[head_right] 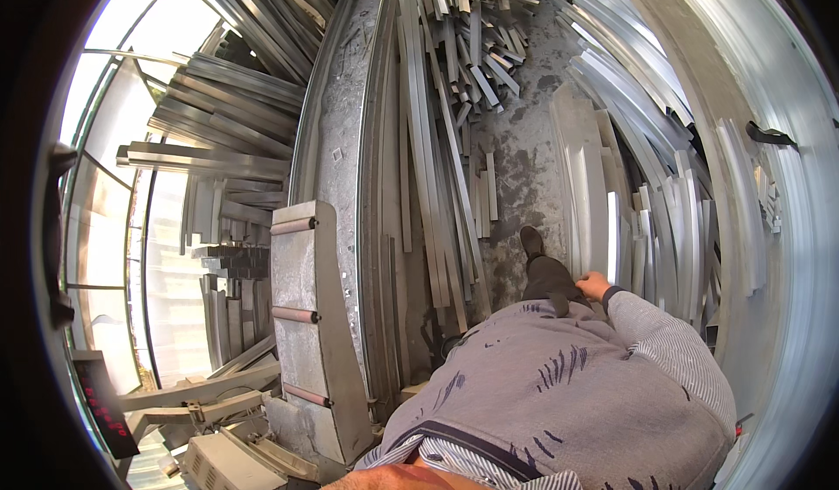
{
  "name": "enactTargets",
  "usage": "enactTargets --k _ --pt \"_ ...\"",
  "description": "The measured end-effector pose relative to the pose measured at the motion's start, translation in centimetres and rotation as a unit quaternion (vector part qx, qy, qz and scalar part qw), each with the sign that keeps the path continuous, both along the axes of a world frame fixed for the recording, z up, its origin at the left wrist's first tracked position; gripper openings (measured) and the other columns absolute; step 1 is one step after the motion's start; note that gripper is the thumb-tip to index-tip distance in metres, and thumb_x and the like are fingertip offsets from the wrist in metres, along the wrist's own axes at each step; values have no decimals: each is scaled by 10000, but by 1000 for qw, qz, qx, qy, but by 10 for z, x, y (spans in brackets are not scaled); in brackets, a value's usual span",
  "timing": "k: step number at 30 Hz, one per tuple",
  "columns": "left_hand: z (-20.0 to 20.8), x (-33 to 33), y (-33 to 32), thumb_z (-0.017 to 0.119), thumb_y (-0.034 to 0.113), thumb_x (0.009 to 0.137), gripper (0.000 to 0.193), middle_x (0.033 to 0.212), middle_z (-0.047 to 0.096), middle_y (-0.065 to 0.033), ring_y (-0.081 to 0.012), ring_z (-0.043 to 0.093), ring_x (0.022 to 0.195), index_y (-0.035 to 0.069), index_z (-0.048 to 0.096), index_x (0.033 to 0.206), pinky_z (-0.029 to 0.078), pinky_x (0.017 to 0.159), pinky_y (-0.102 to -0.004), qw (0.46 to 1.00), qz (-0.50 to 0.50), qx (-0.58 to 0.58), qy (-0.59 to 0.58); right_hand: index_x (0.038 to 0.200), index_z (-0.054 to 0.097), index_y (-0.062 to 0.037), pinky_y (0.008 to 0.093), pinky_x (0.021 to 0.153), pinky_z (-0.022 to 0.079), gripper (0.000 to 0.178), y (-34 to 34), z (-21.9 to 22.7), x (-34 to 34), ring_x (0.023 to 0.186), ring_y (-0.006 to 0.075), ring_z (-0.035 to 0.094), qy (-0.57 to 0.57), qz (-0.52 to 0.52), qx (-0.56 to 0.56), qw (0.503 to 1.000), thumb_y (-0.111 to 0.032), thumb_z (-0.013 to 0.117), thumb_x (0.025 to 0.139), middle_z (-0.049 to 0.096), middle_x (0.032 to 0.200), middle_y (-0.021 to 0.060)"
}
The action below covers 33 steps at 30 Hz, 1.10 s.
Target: The person selects metal profiles from a pile, places them into a cutting machine, and operates the controls to cut them. The person repeatedly picks up profiles, positions them in the machine, and activates the cutting cycle, then removes the cut pieces.
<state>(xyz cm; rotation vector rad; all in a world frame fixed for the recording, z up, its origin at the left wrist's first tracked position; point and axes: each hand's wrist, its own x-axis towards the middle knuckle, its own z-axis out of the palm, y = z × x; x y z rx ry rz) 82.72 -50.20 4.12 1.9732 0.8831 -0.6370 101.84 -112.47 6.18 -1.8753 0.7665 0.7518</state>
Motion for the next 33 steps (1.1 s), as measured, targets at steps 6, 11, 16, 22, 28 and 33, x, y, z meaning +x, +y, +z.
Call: enactTargets --k 6,11,16,22,28,33 --pt "29 101 -20 795 359 924 492 1189 790 -178 -281 742 1109 19 759 1278 575 964 -390 1000 10 2 -6 1208 771 14 406 791 605 443 -43 -10 157 795 278 766 -13 12 -79 997 -250 728 855 796 970 196" --pt "64 215 -58 782 315 942 463 1211 786 -171 -251 743 1099 12 752 1291 577 954 -358 999 -13 -2 -42 1187 775 4 431 908 593 447 -90 18 295 936 350 767 -17 31 -6 999 -288 724 853 793 1048 221" --pt "72 318 -101 758 288 963 451 1214 785 -163 -228 747 1081 5 736 1314 581 952 -341 997 73 -27 30 1252 752 -11 425 919 598 481 -160 24 406 956 346 771 -118 48 -86 988 -275 714 852 788 1069 220" --pt "92 446 -140 737 250 983 435 1187 776 -129 -226 763 1013 11 707 1346 605 853 -359 996 12 -82 25 1268 725 35 369 818 609 486 -249 56 439 856 247 772 -77 -115 -40 990 -188 712 837 787 1065 197" --pt "99 600 -185 717 193 1002 398 1168 741 -87 -215 743 889 44 667 1367 587 705 -366 994 -14 -56 88 1286 732 14 381 818 597 462 -329 41 409 838 237 758 -43 -193 -123 972 -183 704 869 796 1056 183" --pt "63 745 -207 708 209 1009 442 1154 732 -88 -272 749 929 60 629 1418 555 672 -342 991 -21 -103 81 1287 707 19 346 552 532 437 -344 35 401 673 202 700 40 -329 -121 936 -143 707 881 738 865 127"
